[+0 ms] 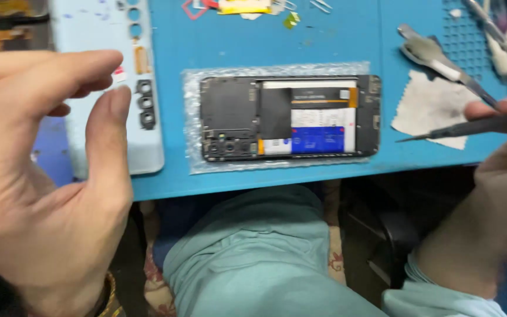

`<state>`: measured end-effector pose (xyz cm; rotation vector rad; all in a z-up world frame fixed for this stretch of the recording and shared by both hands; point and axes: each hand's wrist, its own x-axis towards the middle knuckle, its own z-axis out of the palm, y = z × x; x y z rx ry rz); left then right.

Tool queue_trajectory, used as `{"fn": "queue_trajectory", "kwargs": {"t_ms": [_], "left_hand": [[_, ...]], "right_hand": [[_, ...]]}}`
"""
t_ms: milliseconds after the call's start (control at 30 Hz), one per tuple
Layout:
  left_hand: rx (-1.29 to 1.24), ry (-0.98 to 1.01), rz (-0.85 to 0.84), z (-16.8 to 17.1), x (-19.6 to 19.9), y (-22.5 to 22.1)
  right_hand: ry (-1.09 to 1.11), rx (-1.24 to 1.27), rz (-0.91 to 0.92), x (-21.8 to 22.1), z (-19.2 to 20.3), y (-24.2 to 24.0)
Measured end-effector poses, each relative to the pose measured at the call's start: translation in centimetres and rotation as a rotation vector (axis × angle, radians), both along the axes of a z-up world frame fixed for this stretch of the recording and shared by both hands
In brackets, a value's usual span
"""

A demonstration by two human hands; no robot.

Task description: Cleaning a smartphone frame with a cotton swab and using a precision screwdriver to work on internal components

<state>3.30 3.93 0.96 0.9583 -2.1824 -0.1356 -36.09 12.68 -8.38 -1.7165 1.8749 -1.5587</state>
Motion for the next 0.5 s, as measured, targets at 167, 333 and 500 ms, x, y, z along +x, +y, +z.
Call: {"fn": "queue_trajectory", "kwargs": {"t_ms": [167,333,500], "left_hand": [[0.064,-0.016,-0.131,-0.5,-2.3,0.2],[0.028,-0.169,-0.193,-2.1,-6.6,0.1],[-0.007,-0.251,-0.123,-3.3,-8.2,-0.4]], "right_hand": [[-0.119,-0.035,0.144,3.1,1.5,-0.2],[0.018,-0.012,0.203,3.9,2.1,-0.1],[-0.1,-0.032,0.145,3.1,0.7,-0.1]]}}
